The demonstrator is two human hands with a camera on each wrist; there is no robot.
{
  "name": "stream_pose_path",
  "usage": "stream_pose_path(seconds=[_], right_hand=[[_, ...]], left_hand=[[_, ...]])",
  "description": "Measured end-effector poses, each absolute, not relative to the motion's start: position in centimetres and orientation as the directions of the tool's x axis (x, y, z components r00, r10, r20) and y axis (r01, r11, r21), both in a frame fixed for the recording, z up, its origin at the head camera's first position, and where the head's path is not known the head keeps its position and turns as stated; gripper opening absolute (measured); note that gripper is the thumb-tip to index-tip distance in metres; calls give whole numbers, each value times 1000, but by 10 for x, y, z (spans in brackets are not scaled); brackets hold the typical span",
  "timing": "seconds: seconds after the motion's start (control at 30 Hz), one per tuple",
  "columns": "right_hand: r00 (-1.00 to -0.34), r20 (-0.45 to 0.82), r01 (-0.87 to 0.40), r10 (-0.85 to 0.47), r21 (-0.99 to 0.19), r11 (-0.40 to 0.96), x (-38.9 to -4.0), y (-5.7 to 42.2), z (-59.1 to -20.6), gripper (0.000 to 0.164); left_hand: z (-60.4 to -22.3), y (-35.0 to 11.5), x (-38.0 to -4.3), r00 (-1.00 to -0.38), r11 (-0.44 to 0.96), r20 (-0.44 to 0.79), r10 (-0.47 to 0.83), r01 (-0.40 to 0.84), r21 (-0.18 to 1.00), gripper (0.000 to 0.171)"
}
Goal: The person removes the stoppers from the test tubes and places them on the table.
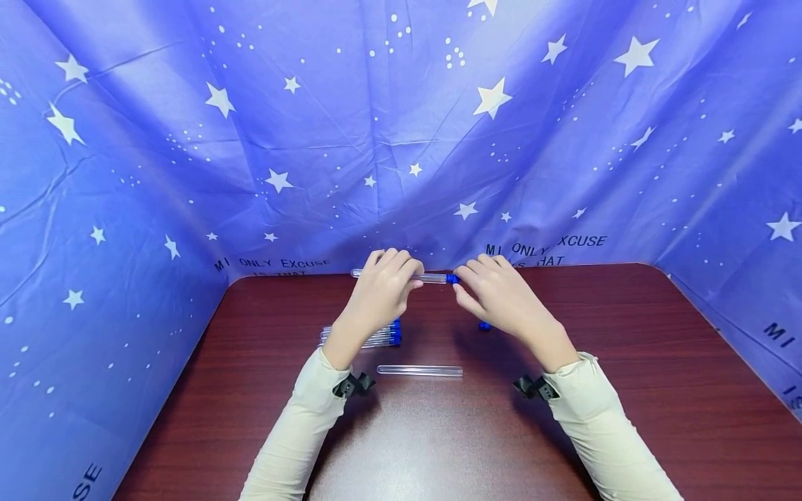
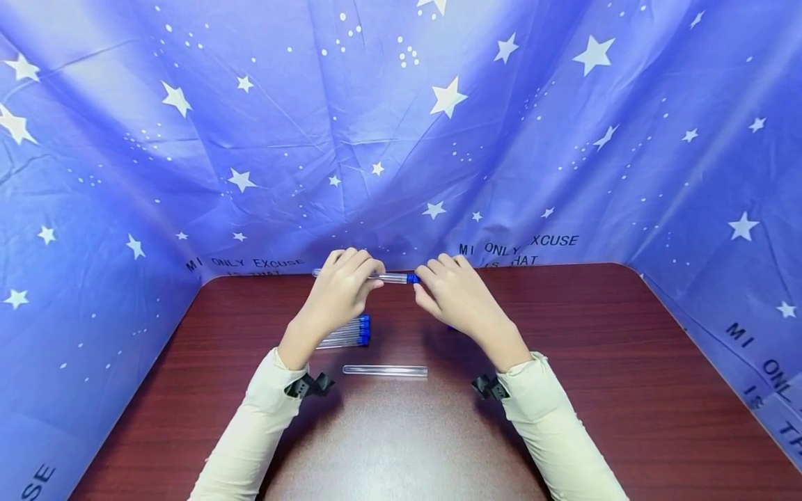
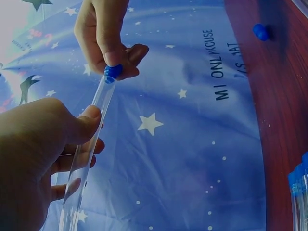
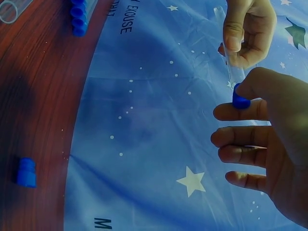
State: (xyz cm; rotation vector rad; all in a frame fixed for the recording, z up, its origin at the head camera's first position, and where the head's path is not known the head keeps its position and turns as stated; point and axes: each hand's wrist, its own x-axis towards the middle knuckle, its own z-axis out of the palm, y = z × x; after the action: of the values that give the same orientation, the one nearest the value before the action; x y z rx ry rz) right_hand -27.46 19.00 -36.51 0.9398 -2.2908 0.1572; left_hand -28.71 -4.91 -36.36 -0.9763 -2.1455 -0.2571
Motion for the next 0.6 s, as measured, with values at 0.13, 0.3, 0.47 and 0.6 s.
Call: stream_pose_path(seconds=[0.13,0.3,0.47,0.6], right_hand=[[-549,602,-662,-580,111,741,-274,191,-364,22],[-552,601,-665,-578,101,740,-275,191,-364,21],[-555,602,-664,-574,95,742,-275,192,-364,21],[-557,605,-665,-568,84,742,-275,192,-363,19]], left_hand=[[-363,-49,-288,-436,692,699,566,712,-117,8],[-362,-51,-287,-449,700,695,561,706,-108,8],[-361,-52,-287,-446,700,706,550,707,-99,10],[-360,-52,-287,-449,698,704,551,710,-94,10]])
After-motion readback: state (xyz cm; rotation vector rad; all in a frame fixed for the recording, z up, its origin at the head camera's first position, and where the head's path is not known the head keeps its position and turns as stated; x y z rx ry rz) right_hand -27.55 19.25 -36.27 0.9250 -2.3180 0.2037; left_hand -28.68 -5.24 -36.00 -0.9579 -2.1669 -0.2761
